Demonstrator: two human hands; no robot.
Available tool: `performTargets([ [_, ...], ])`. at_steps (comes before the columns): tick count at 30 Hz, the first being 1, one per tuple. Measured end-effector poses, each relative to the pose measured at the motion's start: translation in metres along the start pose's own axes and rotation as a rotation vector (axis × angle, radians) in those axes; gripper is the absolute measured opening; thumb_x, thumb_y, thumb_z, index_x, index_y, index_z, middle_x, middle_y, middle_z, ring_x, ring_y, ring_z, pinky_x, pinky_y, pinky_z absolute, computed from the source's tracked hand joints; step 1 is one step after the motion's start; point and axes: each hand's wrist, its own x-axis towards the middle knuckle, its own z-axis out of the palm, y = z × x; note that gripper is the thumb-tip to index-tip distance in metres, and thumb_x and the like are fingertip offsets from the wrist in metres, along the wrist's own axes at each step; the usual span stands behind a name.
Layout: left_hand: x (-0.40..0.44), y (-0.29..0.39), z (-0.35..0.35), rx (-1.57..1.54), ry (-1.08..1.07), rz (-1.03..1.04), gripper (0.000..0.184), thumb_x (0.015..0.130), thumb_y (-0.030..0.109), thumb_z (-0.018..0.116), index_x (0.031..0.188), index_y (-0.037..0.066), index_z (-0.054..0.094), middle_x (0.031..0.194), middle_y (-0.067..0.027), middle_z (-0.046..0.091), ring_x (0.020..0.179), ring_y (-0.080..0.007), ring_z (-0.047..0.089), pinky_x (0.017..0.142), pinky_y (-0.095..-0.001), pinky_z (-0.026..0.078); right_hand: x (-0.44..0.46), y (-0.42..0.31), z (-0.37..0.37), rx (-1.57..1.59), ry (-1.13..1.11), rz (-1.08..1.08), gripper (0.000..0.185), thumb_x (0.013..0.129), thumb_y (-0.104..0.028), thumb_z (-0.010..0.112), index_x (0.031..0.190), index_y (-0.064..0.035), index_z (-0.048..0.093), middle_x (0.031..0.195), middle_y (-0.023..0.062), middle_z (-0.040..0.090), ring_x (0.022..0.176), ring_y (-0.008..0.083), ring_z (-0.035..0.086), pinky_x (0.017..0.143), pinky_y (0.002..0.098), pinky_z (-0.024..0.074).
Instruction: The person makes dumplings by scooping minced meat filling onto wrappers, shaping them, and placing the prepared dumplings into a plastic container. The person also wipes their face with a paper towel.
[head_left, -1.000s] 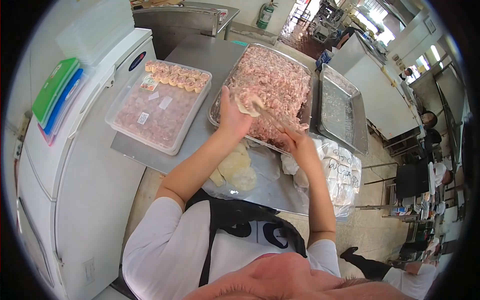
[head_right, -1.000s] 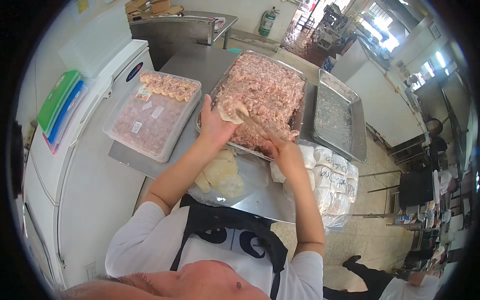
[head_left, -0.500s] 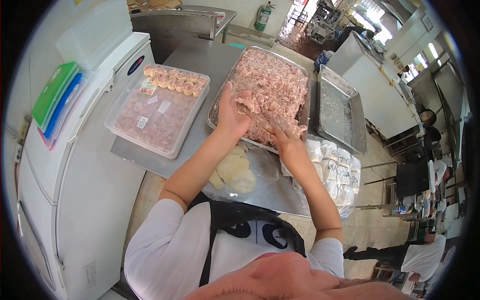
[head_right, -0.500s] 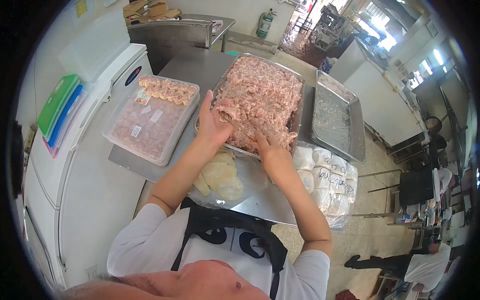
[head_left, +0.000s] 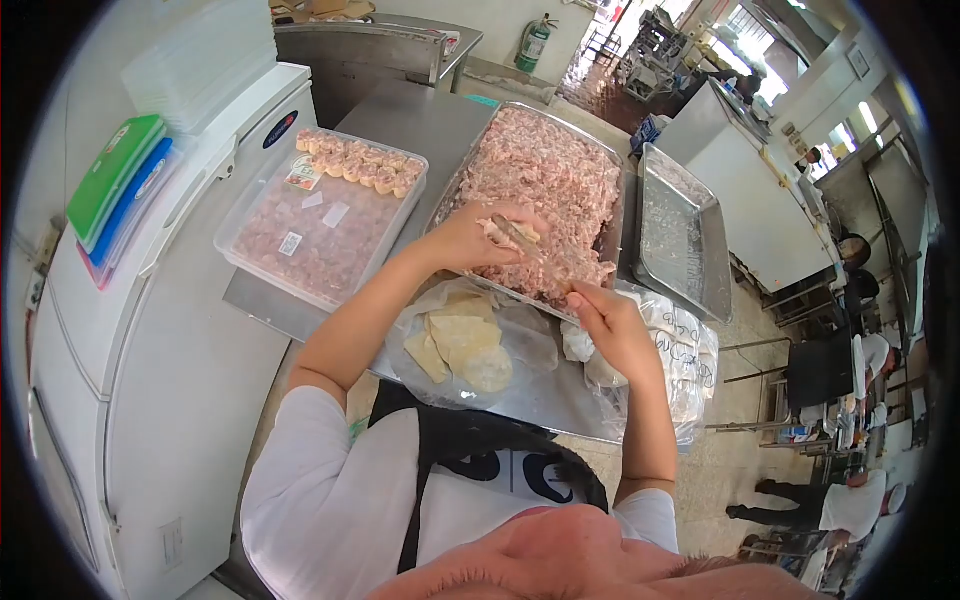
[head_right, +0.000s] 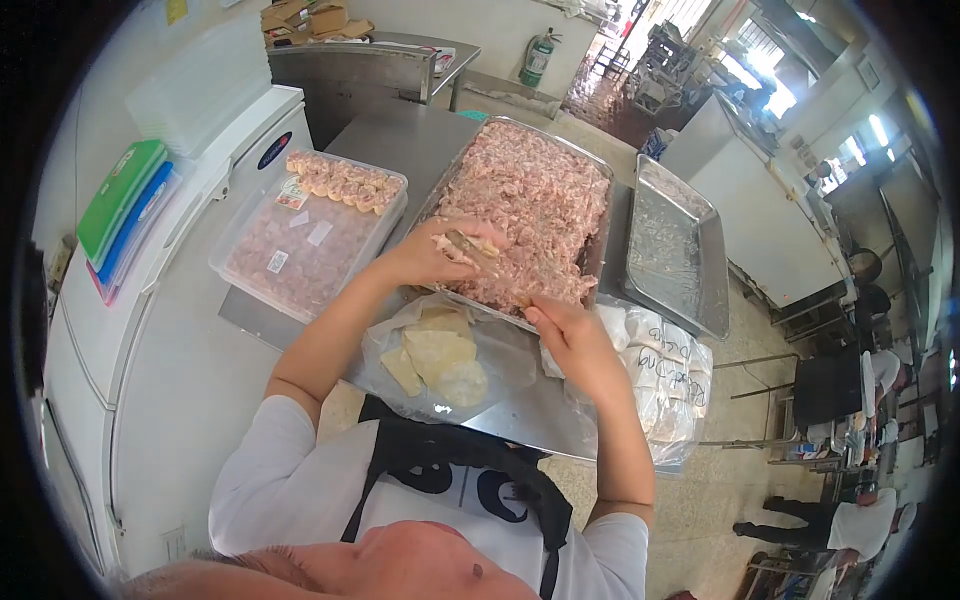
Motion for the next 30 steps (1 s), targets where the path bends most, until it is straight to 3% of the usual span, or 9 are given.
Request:
performTargets([
  [4, -0.003, 0.002, -0.009, 0.143, -0.263, -0.173, 0.045, 0.075, 0.007, 0.074, 0.119, 0.011, 0.063, 0.104, -0.0063, 0.065, 0.095, -0.0146, 0.061, 0.086, -0.028, 0.049, 0.013, 0.028, 0.018, -0.067, 0.009, -0.168, 0.027, 0.093, -0.019, 0.06, 0.109, 0.0017, 0.063, 0.096, 0.0203, 0.067, 0.084, 0.036, 0.065, 0.074, 0.0366, 0.0502],
  [6, -0.017, -0.026, 0.001, 0.519, 0.064, -0.006, 0.044, 0.073, 0.024, 0.079, 0.112, 0.008, 0.066, 0.101, -0.0092, 0.068, 0.089, -0.0171, 0.064, 0.082, -0.0309, 0.051, 0.026, 0.057, 0.016, -0.05, -0.017, -0.195, 0.026, 0.093, -0.019, 0.06, 0.111, -0.0004, 0.064, 0.086, 0.0157, 0.065, 0.073, 0.0273, 0.062, 0.066, 0.0344, 0.0489],
  [7, -0.016, -0.037, 0.002, 0.517, 0.054, 0.0, 0.044, 0.073, 0.024, 0.079, 0.112, 0.008, 0.066, 0.101, -0.0092, 0.068, 0.089, -0.0171, 0.064, 0.082, -0.0309, 0.051, 0.03, 0.062, 0.012, -0.031, -0.038, -0.22, 0.025, 0.093, -0.019, 0.061, 0.112, -0.0025, 0.064, 0.076, 0.0111, 0.063, 0.062, 0.0187, 0.059, 0.058, 0.0323, 0.0476],
  [9, -0.004, -0.055, 0.0, -0.135, 0.018, -0.377, 0.049, 0.074, 0.023, 0.079, 0.116, 0.003, 0.062, 0.105, -0.0076, 0.066, 0.101, -0.0162, 0.061, 0.088, -0.0297, 0.049, 0.03, 0.056, 0.004, -0.307, 0.143, -0.249, 0.024, 0.092, -0.018, 0.062, 0.111, -0.0034, 0.064, 0.077, 0.0121, 0.063, 0.063, 0.0235, 0.061, 0.058, 0.0349, 0.0482],
  [11, -0.002, -0.052, 0.001, -0.065, 0.085, -0.372, 0.048, 0.074, 0.024, 0.079, 0.114, 0.002, 0.063, 0.103, -0.01, 0.067, 0.098, -0.0168, 0.062, 0.085, -0.0301, 0.05, 0.019, 0.025, 0.002, -0.634, 0.341, -0.219, 0.024, 0.089, -0.018, 0.063, 0.11, -0.0064, 0.064, 0.081, 0.0141, 0.062, 0.07, 0.0351, 0.062, 0.058, 0.0415, 0.0491],
  [16, -0.001, -0.124, 0.01, 0.204, 0.06, -0.376, 0.068, 0.078, 0.028, 0.079, 0.133, 0.001, 0.048, 0.105, -0.0059, 0.064, 0.089, -0.0118, 0.059, 0.069, -0.0255, 0.049, 0.018, 0.09, 0.029, -0.551, 0.367, -0.257, 0.027, 0.091, -0.02, 0.06, 0.116, -0.0103, 0.063, 0.089, 0.0136, 0.065, 0.073, 0.0349, 0.064, 0.06, 0.0423, 0.0511],
  [20, 0.0, -0.005, 0.003, -0.026, -0.013, -0.637, 0.075, 0.077, 0.029, 0.079, 0.138, 0.001, 0.043, 0.104, -0.0045, 0.063, 0.085, -0.01, 0.056, 0.071, -0.0271, 0.048, 0.005, 0.077, 0.0, -0.689, 0.164, 0.051, 0.028, 0.092, -0.022, 0.057, 0.119, -0.0132, 0.063, 0.094, 0.0142, 0.067, 0.079, 0.0367, 0.064, 0.065, 0.0419, 0.0523],
  [25, 0.006, 0.002, 0.009, 0.359, 0.069, -0.082, 0.057, 0.077, 0.023, 0.078, 0.127, 0.006, 0.056, 0.099, -0.0042, 0.064, 0.085, -0.0149, 0.057, 0.082, -0.0329, 0.045, -0.014, 0.045, -0.014, 0.064, 0.281, -0.086, 0.028, 0.094, -0.024, 0.06, 0.112, -0.0029, 0.066, 0.088, 0.0149, 0.068, 0.082, 0.0231, 0.067, 0.071, 0.0333, 0.0494],
  [30, 0.023, -0.002, 0.006, 0.236, -0.261, -0.023, 0.036, 0.075, 0.023, 0.078, 0.1, 0.004, 0.061, 0.099, -0.0067, 0.065, 0.092, -0.0195, 0.059, 0.084, -0.0329, 0.045, -0.001, 0.058, 0.006, 0.018, 0.078, -0.105, 0.03, 0.093, -0.023, 0.062, 0.113, -0.002, 0.065, 0.083, 0.0144, 0.066, 0.076, 0.0223, 0.065, 0.067, 0.0349, 0.0488],
])
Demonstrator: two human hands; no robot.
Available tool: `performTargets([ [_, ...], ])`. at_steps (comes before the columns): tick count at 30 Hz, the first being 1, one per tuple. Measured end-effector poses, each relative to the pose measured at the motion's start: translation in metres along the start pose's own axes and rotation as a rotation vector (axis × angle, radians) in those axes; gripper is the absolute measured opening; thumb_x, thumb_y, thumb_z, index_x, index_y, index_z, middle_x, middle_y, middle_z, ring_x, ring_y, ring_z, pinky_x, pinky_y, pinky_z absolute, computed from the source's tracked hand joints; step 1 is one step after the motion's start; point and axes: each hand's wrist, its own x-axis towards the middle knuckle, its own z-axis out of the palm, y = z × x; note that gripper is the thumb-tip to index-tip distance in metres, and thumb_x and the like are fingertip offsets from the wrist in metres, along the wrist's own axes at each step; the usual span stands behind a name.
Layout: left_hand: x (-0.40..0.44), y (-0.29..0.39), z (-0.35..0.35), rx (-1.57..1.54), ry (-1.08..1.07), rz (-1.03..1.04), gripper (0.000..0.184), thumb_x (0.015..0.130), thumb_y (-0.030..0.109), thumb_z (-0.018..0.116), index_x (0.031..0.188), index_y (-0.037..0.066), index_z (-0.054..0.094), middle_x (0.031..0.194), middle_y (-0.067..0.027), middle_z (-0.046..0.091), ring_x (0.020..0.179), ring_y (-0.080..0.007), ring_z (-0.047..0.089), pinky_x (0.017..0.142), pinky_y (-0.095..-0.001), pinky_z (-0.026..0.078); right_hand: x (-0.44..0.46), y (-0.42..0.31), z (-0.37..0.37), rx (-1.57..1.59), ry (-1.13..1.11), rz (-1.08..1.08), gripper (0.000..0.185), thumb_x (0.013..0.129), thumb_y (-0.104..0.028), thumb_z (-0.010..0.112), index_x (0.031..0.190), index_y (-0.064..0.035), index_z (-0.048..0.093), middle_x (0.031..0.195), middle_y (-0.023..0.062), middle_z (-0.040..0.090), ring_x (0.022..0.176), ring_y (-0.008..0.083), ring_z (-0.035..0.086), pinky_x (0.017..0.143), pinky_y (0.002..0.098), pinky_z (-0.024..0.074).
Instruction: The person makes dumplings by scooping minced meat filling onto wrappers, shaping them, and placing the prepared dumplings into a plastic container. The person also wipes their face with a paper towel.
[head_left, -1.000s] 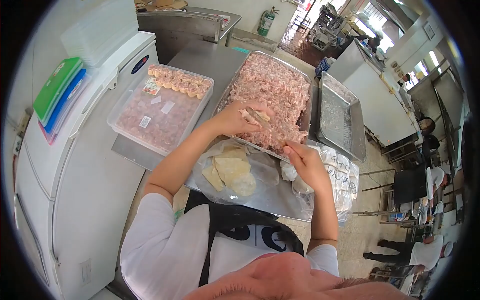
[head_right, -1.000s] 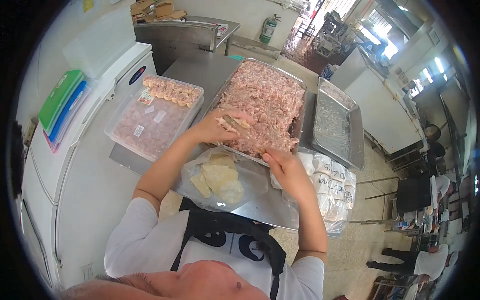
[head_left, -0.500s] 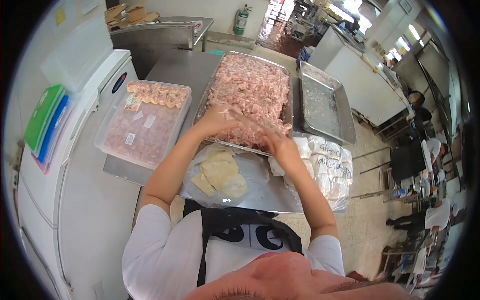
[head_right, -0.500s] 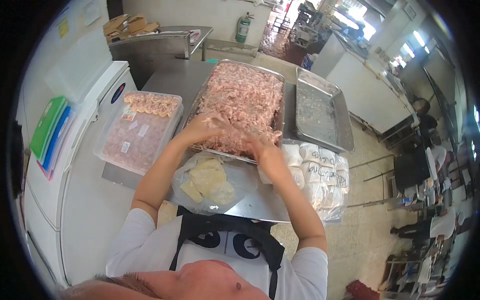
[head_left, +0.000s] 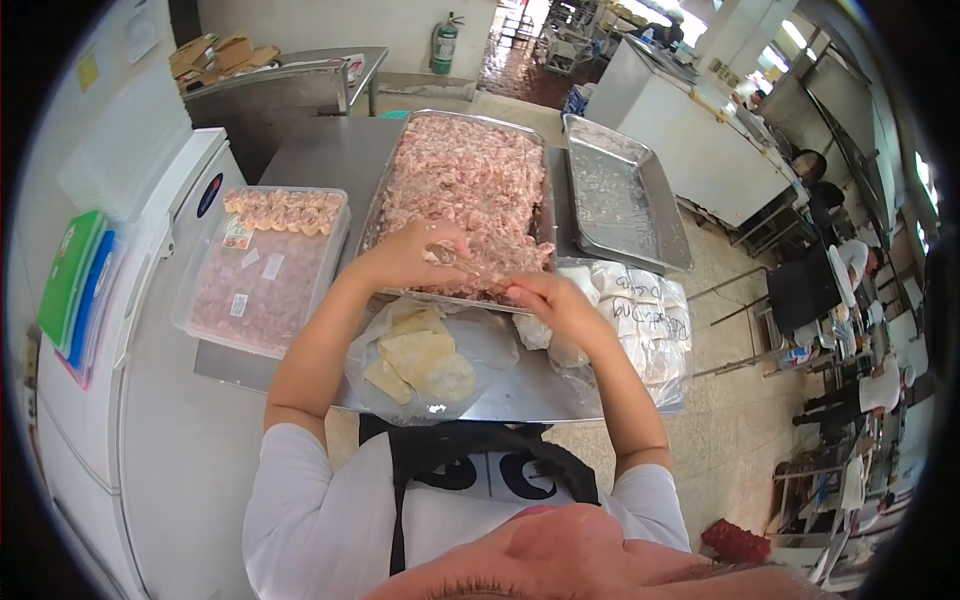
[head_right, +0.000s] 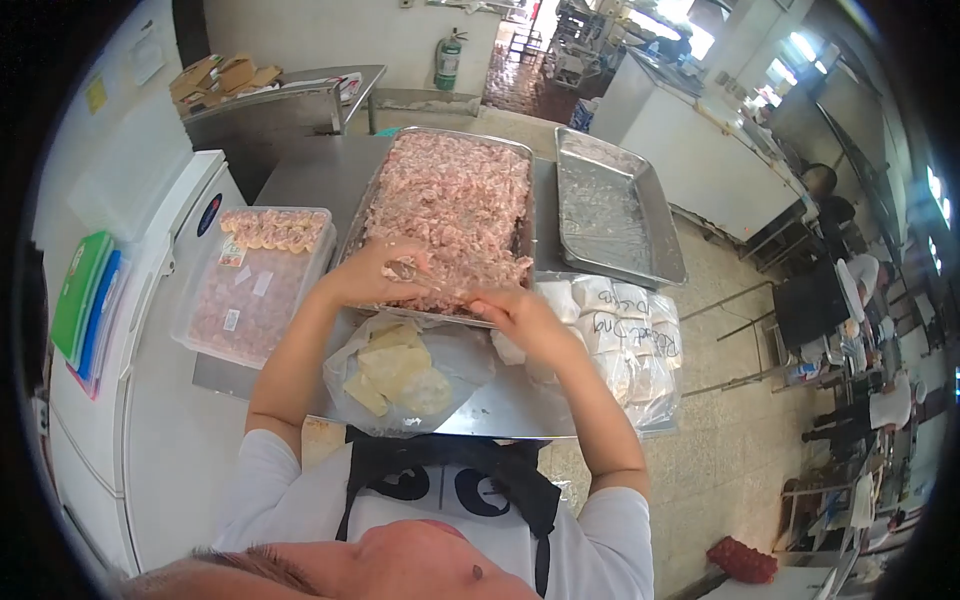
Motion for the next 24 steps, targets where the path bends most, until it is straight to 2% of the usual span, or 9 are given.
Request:
performTargets([
  [2, -0.005, -0.008, 0.003, 0.05, 0.01, -0.059, 0.033, 0.074, 0.023, 0.078, 0.093, 0.003, 0.06, 0.096, -0.0069, 0.065, 0.093, -0.0201, 0.06, 0.085, -0.0322, 0.045, 0.0, -0.013, -0.017, -0.495, 0.136, -0.093, 0.027, 0.09, -0.021, 0.063, 0.111, -0.0041, 0.066, 0.081, 0.014, 0.063, 0.071, 0.0299, 0.064, 0.062, 0.0389, 0.0494],
  [4, -0.009, -0.021, 0.009, -0.119, 0.127, -0.389, 0.035, 0.074, 0.025, 0.078, 0.095, 0.004, 0.061, 0.094, -0.006, 0.065, 0.095, -0.0194, 0.06, 0.085, -0.0312, 0.045, -0.003, -0.038, -0.006, -0.559, 0.226, -0.111, 0.024, 0.089, -0.018, 0.063, 0.109, -0.0068, 0.067, 0.079, 0.0138, 0.061, 0.071, 0.0346, 0.062, 0.059, 0.0419, 0.049],
  [7, -0.008, 0.002, 0.0, -0.114, 0.095, -0.493, 0.037, 0.073, 0.024, 0.079, 0.098, 0.006, 0.06, 0.099, -0.0051, 0.064, 0.097, -0.0183, 0.059, 0.086, -0.0312, 0.045, 0.013, 0.018, 0.028, -0.439, 0.302, -0.236, 0.03, 0.088, -0.02, 0.062, 0.118, -0.0123, 0.063, 0.085, 0.0129, 0.064, 0.074, 0.0345, 0.064, 0.062, 0.0437, 0.0511],
  [8, -0.012, -0.006, 0.001, -0.113, 0.091, -0.492, 0.037, 0.073, 0.024, 0.079, 0.098, 0.006, 0.06, 0.099, -0.0051, 0.064, 0.097, -0.0183, 0.059, 0.086, -0.0312, 0.045, 0.014, 0.027, 0.022, -0.439, 0.304, -0.233, 0.03, 0.088, -0.02, 0.062, 0.118, -0.0123, 0.063, 0.085, 0.0129, 0.064, 0.074, 0.0345, 0.064, 0.062, 0.0437, 0.0511],
  [10, -0.026, -0.025, 0.003, 0.017, 0.207, -0.357, 0.045, 0.071, 0.023, 0.082, 0.107, 0.008, 0.06, 0.107, -0.0073, 0.064, 0.1, -0.0194, 0.059, 0.089, -0.0318, 0.045, 0.012, 0.035, 0.004, -0.674, 0.076, 0.128, 0.034, 0.09, -0.022, 0.061, 0.123, -0.015, 0.059, 0.093, 0.0133, 0.066, 0.078, 0.0358, 0.064, 0.066, 0.0443, 0.0519],
  [14, -0.029, 0.004, -0.004, -0.072, 0.223, -0.357, 0.052, 0.069, 0.021, 0.084, 0.112, 0.007, 0.058, 0.11, -0.0095, 0.064, 0.102, -0.0217, 0.059, 0.09, -0.033, 0.045, -0.004, 0.009, -0.022, -0.514, 0.129, 0.096, 0.027, 0.09, -0.024, 0.061, 0.112, -0.0087, 0.066, 0.095, 0.0147, 0.068, 0.08, 0.0363, 0.064, 0.069, 0.0403, 0.0514],
  [16, -0.023, 0.02, -0.005, 0.039, 0.323, -0.041, 0.058, 0.069, 0.029, 0.082, 0.118, 0.008, 0.058, 0.111, -0.0135, 0.065, 0.098, -0.0263, 0.062, 0.088, -0.0365, 0.046, -0.006, -0.012, -0.025, -0.283, 0.168, 0.074, 0.023, 0.091, -0.023, 0.059, 0.108, -0.0091, 0.066, 0.089, 0.0158, 0.067, 0.082, 0.0348, 0.065, 0.071, 0.042, 0.0501],
  [18, -0.017, 0.022, -0.003, 0.049, 0.221, -0.056, 0.053, 0.069, 0.028, 0.082, 0.113, 0.008, 0.061, 0.108, -0.0133, 0.066, 0.098, -0.0276, 0.062, 0.088, -0.0373, 0.046, -0.012, -0.029, -0.014, 0.073, 0.101, 0.061, 0.029, 0.093, -0.022, 0.06, 0.112, -0.001, 0.065, 0.1, 0.0177, 0.068, 0.088, 0.0326, 0.065, 0.078, 0.0359, 0.0503],
  [24, -0.014, 0.008, 0.011, 0.109, 0.056, -0.23, 0.048, 0.07, 0.028, 0.084, 0.106, 0.002, 0.063, 0.1, -0.0124, 0.066, 0.099, -0.0217, 0.062, 0.089, -0.0342, 0.046, -0.016, -0.039, -0.025, -0.373, 0.09, -0.034, 0.026, 0.092, -0.024, 0.061, 0.109, -0.0058, 0.066, 0.091, 0.016, 0.066, 0.079, 0.0343, 0.064, 0.069, 0.0378, 0.0514],
])
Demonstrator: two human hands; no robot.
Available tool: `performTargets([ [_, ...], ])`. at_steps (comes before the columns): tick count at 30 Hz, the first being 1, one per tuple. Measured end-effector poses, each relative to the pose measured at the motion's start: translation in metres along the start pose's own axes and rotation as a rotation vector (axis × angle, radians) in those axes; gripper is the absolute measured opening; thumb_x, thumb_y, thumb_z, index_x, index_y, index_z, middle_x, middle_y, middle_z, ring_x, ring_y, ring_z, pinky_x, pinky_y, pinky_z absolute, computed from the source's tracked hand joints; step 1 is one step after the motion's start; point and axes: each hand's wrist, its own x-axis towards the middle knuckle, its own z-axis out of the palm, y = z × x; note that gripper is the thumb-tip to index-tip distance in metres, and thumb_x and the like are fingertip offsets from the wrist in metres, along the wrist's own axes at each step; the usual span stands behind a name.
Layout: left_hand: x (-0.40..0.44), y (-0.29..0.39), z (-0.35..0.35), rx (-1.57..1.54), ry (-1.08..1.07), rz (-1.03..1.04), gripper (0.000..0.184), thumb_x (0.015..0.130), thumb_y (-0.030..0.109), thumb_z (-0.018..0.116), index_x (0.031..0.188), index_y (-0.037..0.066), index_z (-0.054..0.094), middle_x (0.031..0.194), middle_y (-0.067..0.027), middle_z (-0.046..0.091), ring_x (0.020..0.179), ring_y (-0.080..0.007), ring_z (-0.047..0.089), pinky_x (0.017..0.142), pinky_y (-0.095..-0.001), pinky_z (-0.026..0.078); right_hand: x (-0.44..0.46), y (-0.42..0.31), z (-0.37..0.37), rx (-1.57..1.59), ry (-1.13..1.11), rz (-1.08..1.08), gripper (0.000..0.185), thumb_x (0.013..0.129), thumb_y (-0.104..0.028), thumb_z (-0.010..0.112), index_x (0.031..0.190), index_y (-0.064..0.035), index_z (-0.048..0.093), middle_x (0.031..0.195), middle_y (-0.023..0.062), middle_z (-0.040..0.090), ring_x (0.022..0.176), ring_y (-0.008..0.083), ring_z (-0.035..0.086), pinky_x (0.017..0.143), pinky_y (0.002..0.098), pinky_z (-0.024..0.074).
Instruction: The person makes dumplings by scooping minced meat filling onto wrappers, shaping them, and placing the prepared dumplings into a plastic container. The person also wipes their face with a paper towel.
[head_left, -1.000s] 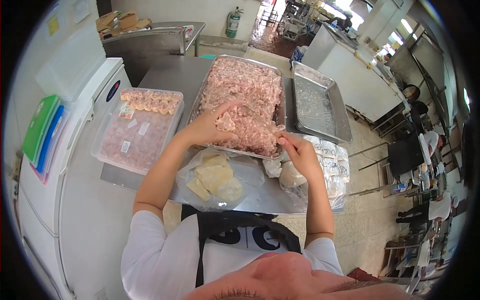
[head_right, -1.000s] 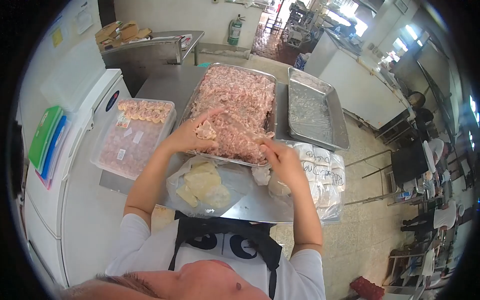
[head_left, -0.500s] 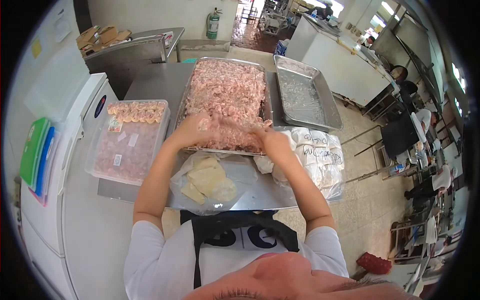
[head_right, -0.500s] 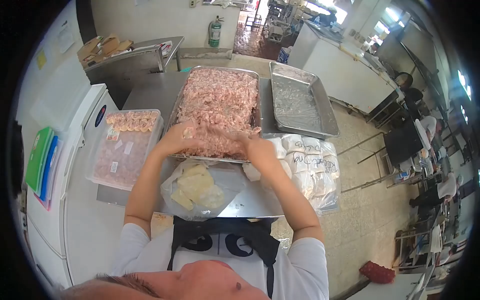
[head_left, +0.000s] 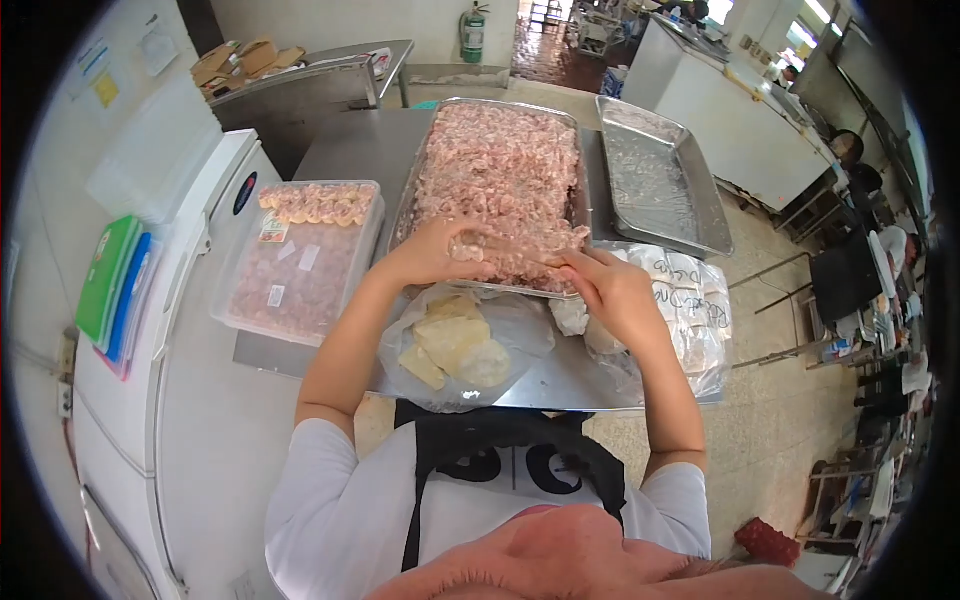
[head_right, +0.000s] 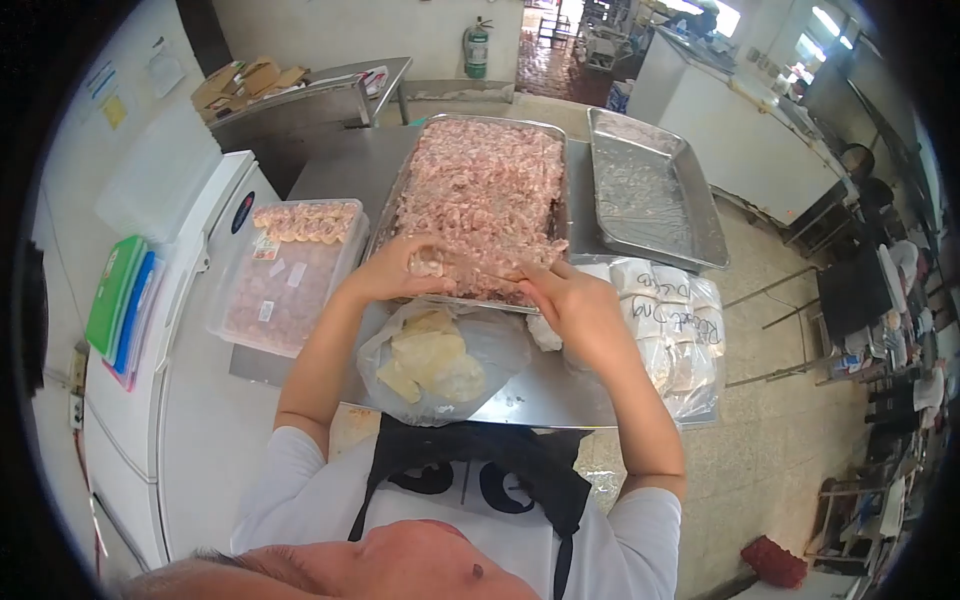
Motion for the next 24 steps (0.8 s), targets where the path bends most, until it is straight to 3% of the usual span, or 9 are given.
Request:
performTargets([
  [2, -0.001, -0.006, 0.006, -0.724, -0.085, -0.235, 0.043, 0.073, 0.026, 0.082, 0.103, 0.001, 0.064, 0.102, -0.0099, 0.066, 0.094, -0.017, 0.061, 0.084, -0.0321, 0.047, -0.004, -0.009, 0.005, 0.0, 0.208, -0.088, 0.024, 0.09, -0.026, 0.061, 0.108, -0.0113, 0.066, 0.083, 0.0105, 0.065, 0.072, 0.0339, 0.064, 0.061, 0.0429, 0.0507],
  [3, 0.0, -0.003, 0.003, -0.711, -0.084, -0.242, 0.043, 0.073, 0.026, 0.082, 0.103, 0.001, 0.064, 0.102, -0.0099, 0.066, 0.094, -0.017, 0.061, 0.084, -0.0321, 0.047, -0.004, -0.005, 0.009, -0.133, 0.153, -0.098, 0.021, 0.09, -0.026, 0.061, 0.106, -0.0145, 0.066, 0.083, 0.0105, 0.064, 0.071, 0.0331, 0.063, 0.059, 0.043, 0.0502],
  [5, 0.005, 0.005, -0.004, -0.062, 0.026, -0.041, 0.037, 0.076, 0.02, 0.08, 0.104, 0.003, 0.064, 0.101, -0.0061, 0.068, 0.09, -0.0126, 0.061, 0.082, -0.03, 0.048, 0.001, 0.01, -0.001, -0.114, 0.116, -0.066, 0.02, 0.09, -0.026, 0.061, 0.106, -0.0158, 0.066, 0.083, 0.0106, 0.063, 0.071, 0.0331, 0.063, 0.059, 0.043, 0.0503],
  [8, 0.001, 0.016, -0.011, -0.366, -0.076, -0.218, 0.033, 0.076, 0.018, 0.08, 0.102, 0.004, 0.066, 0.097, -0.0034, 0.068, 0.087, -0.0109, 0.06, 0.08, -0.0285, 0.048, 0.004, -0.002, -0.028, -0.142, 0.037, 0.033, 0.023, 0.089, -0.023, 0.062, 0.109, -0.0112, 0.067, 0.082, 0.0134, 0.064, 0.073, 0.0336, 0.063, 0.061, 0.0406, 0.049],
  [12, -0.002, 0.011, -0.007, -0.313, 0.079, -0.082, 0.032, 0.074, 0.019, 0.081, 0.098, 0.003, 0.067, 0.091, -0.0026, 0.068, 0.087, -0.0109, 0.059, 0.081, -0.0284, 0.048, 0.007, 0.001, 0.011, 0.111, 0.117, -0.068, 0.023, 0.093, -0.022, 0.058, 0.107, -0.0064, 0.065, 0.088, 0.0158, 0.065, 0.081, 0.0348, 0.063, 0.069, 0.0409, 0.0494],
  [16, -0.013, -0.002, -0.031, -0.188, 0.095, -0.31, 0.034, 0.072, 0.022, 0.083, 0.096, 0.004, 0.067, 0.094, -0.0021, 0.067, 0.087, -0.0101, 0.059, 0.081, -0.0278, 0.048, 0.024, 0.026, 0.059, 0.159, 0.043, -0.018, 0.025, 0.093, -0.021, 0.058, 0.109, -0.0029, 0.066, 0.093, 0.0179, 0.066, 0.083, 0.0351, 0.064, 0.074, 0.04, 0.0495],
  [18, -0.03, -0.024, -0.051, -0.245, 0.095, -0.416, 0.037, 0.071, 0.024, 0.084, 0.098, 0.005, 0.067, 0.095, -0.002, 0.066, 0.087, -0.0094, 0.06, 0.079, -0.0275, 0.048, 0.029, 0.044, 0.082, 0.49, 0.082, 0.007, 0.029, 0.095, -0.024, 0.056, 0.113, -0.0034, 0.065, 0.094, 0.0169, 0.068, 0.088, 0.0331, 0.066, 0.073, 0.0419, 0.0507],
  [20, -0.058, -0.058, -0.079, -0.043, 0.268, -0.191, 0.044, 0.07, 0.027, 0.084, 0.104, 0.005, 0.065, 0.093, -0.002, 0.065, 0.082, -0.0082, 0.059, 0.071, -0.0269, 0.048, 0.027, 0.06, 0.102, 0.592, 0.064, 0.085, 0.029, 0.094, -0.022, 0.058, 0.111, 0.0005, 0.066, 0.085, 0.011, 0.068, 0.076, 0.0227, 0.065, 0.068, 0.0355, 0.05],
  [24, -0.127, -0.153, -0.147, 0.079, 0.436, -0.667, 0.05, 0.069, 0.032, 0.08, 0.108, 0.007, 0.063, 0.085, -0.0061, 0.061, 0.077, -0.0174, 0.057, 0.071, -0.0333, 0.049, 0.026, 0.074, 0.111, 0.846, 0.063, 0.304, 0.029, 0.095, -0.023, 0.06, 0.111, 0.0003, 0.065, 0.07, -0.0009, 0.057, 0.059, 0.0071, 0.051, 0.053, 0.0236, 0.0409],
])
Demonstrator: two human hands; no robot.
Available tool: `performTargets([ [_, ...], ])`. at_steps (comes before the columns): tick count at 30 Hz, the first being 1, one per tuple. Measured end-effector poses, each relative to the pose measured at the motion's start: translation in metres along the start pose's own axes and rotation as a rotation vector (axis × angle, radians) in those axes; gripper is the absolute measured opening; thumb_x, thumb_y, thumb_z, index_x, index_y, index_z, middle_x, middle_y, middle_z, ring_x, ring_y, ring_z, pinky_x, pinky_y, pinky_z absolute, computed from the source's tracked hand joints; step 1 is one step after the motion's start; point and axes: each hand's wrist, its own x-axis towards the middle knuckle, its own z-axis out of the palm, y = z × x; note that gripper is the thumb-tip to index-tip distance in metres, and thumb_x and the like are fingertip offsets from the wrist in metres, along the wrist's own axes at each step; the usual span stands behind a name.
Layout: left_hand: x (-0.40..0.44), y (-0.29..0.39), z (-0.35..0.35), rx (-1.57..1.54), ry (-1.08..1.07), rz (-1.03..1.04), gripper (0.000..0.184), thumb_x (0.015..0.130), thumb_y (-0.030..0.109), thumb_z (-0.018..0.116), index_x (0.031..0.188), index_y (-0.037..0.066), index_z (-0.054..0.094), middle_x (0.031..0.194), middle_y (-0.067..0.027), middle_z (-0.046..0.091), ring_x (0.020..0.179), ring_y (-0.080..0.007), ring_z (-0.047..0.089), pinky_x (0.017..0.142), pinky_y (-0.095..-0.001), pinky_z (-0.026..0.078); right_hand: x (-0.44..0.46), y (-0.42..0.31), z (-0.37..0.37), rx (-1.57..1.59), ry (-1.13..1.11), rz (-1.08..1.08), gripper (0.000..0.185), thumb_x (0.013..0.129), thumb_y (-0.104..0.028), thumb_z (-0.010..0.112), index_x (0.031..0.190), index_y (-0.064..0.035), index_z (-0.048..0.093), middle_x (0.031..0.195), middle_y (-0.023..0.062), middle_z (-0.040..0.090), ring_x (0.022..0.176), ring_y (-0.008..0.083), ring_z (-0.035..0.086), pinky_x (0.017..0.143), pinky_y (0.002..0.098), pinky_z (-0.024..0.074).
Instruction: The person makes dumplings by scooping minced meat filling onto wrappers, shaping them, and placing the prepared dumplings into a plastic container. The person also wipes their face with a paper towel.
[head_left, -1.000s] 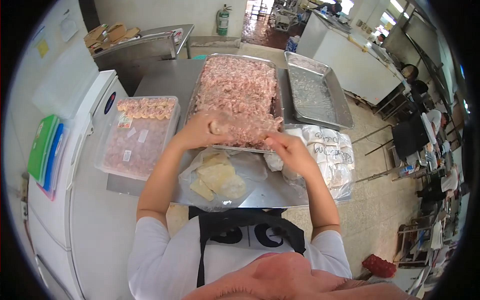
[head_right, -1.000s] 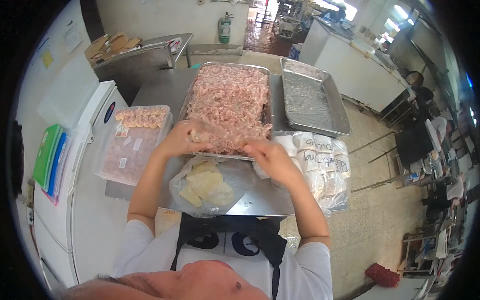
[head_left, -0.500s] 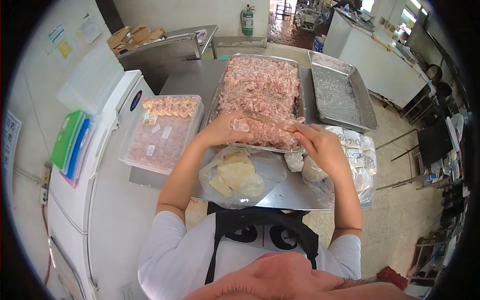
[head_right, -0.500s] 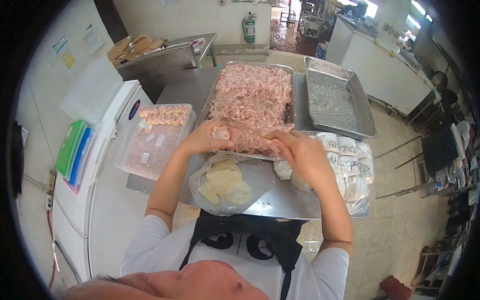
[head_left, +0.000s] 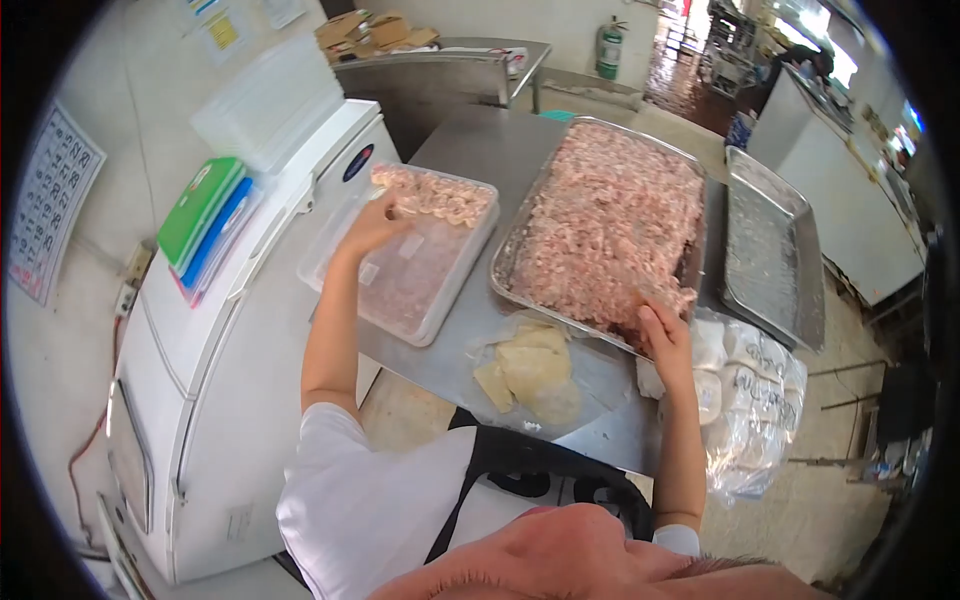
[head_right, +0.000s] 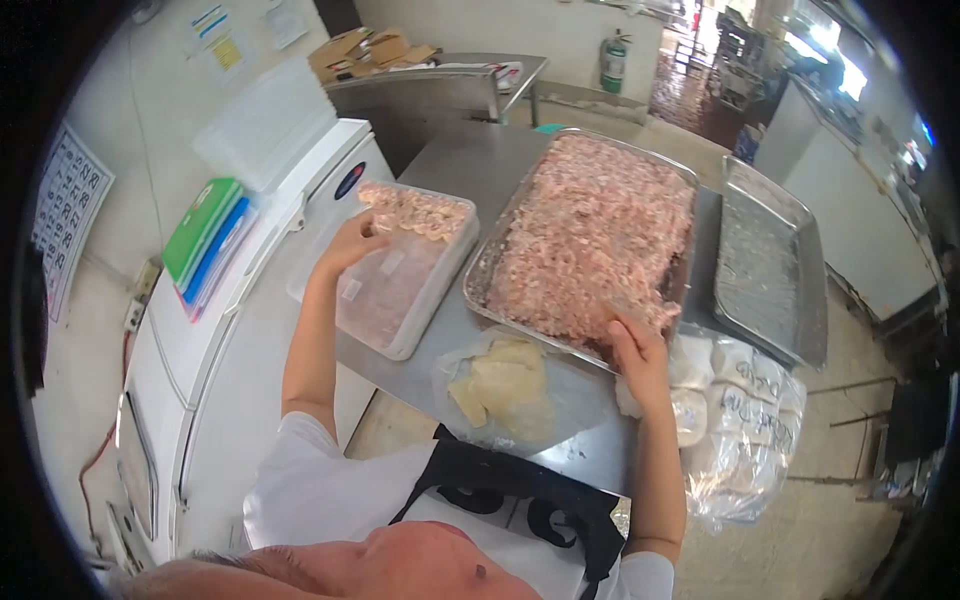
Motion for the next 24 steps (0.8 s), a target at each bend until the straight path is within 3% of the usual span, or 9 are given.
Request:
performTargets([
  [1, 0.004, -0.025, -0.009, 0.006, 0.011, -0.015, 0.05, 0.069, 0.032, 0.08, 0.108, 0.007, 0.063, 0.085, -0.0061, 0.061, 0.077, -0.0174, 0.057, 0.071, -0.0333, 0.049, -0.001, -0.002, -0.001, 0.131, 0.035, 0.088, 0.029, 0.095, -0.024, 0.06, 0.112, -0.0004, 0.065, 0.067, -0.0039, 0.052, 0.056, 0.0032, 0.045, 0.05, 0.02, 0.0365],
  [3, 0.013, -0.069, -0.02, 0.368, 0.4, 0.157, 0.054, 0.07, 0.031, 0.078, 0.114, 0.006, 0.061, 0.082, -0.0098, 0.063, 0.075, -0.024, 0.06, 0.072, -0.0371, 0.05, -0.002, -0.004, -0.002, 0.177, 0.036, 0.103, 0.029, 0.095, -0.024, 0.06, 0.113, -0.0006, 0.065, 0.066, -0.0045, 0.051, 0.055, 0.0028, 0.044, 0.048, 0.0193, 0.0344],
  [6, 0.026, -0.083, -0.031, 0.43, 0.494, 0.114, 0.062, 0.07, 0.031, 0.077, 0.122, 0.006, 0.055, 0.082, -0.0137, 0.067, 0.075, -0.0285, 0.065, 0.071, -0.0395, 0.051, -0.002, -0.002, -0.001, 0.215, 0.035, 0.107, 0.03, 0.096, -0.023, 0.058, 0.116, -0.0005, 0.063, 0.065, -0.0049, 0.049, 0.053, 0.0021, 0.041, 0.046, 0.0181, 0.0307],
  [10, 0.044, -0.076, -0.025, 0.355, 0.48, -0.071, 0.074, 0.072, 0.03, 0.075, 0.135, 0.007, 0.044, 0.082, -0.0156, 0.068, 0.078, -0.0307, 0.066, 0.073, -0.041, 0.051, -0.002, -0.006, -0.003, 0.24, 0.048, 0.116, 0.03, 0.098, -0.022, 0.055, 0.116, 0.0012, 0.062, 0.066, -0.0054, 0.048, 0.052, 0.0018, 0.038, 0.045, 0.0181, 0.028],
  [12, 0.054, -0.075, -0.02, 0.418, 0.368, -0.121, 0.084, 0.073, 0.027, 0.073, 0.144, 0.008, 0.032, 0.084, -0.0159, 0.069, 0.08, -0.031, 0.067, 0.075, -0.0417, 0.051, -0.003, -0.009, -0.003, 0.293, 0.062, 0.121, 0.03, 0.098, -0.021, 0.054, 0.116, 0.0014, 0.062, 0.066, -0.006, 0.047, 0.052, 0.0019, 0.037, 0.045, 0.0182, 0.0277],
  [15, 0.061, -0.062, -0.017, 0.373, 0.343, -0.161, 0.083, 0.077, 0.026, 0.071, 0.147, 0.012, 0.029, 0.09, -0.0192, 0.069, 0.082, -0.0345, 0.067, 0.076, -0.0427, 0.052, -0.006, 0.002, 0.002, 0.218, 0.147, 0.049, 0.031, 0.1, -0.026, 0.051, 0.115, -0.0023, 0.063, 0.065, -0.0065, 0.045, 0.051, 0.0017, 0.036, 0.044, 0.0183, 0.0262],
  [19, 0.08, -0.067, -0.021, 0.421, 0.303, -0.071, 0.083, 0.078, 0.021, 0.069, 0.148, 0.012, 0.026, 0.095, -0.0208, 0.068, 0.086, -0.0339, 0.067, 0.077, -0.0421, 0.052, -0.008, 0.008, 0.007, 0.057, 0.14, -0.004, 0.029, 0.099, -0.025, 0.052, 0.113, -0.002, 0.063, 0.066, -0.0071, 0.044, 0.052, 0.0015, 0.034, 0.046, 0.0182, 0.0261],
  [22, 0.085, -0.073, -0.023, 0.467, 0.287, 0.042, 0.085, 0.075, 0.014, 0.066, 0.149, 0.01, 0.023, 0.109, -0.0252, 0.064, 0.093, -0.0402, 0.064, 0.082, -0.0444, 0.051, -0.007, 0.001, 0.008, 0.069, 0.164, 0.017, 0.028, 0.099, -0.024, 0.052, 0.111, -0.001, 0.063, 0.066, -0.0079, 0.043, 0.053, 0.0011, 0.034, 0.047, 0.0181, 0.0256],
  [24, 0.08, -0.07, -0.027, 0.465, 0.17, -0.015, 0.087, 0.078, 0.016, 0.068, 0.15, 0.012, 0.02, 0.114, -0.0255, 0.062, 0.095, -0.0368, 0.064, 0.081, -0.0423, 0.051, -0.007, 0.001, 0.005, 0.137, 0.153, 0.063, 0.028, 0.097, -0.021, 0.056, 0.113, 0.0009, 0.064, 0.068, -0.005, 0.049, 0.059, 0.0033, 0.042, 0.051, 0.0198, 0.0327],
])
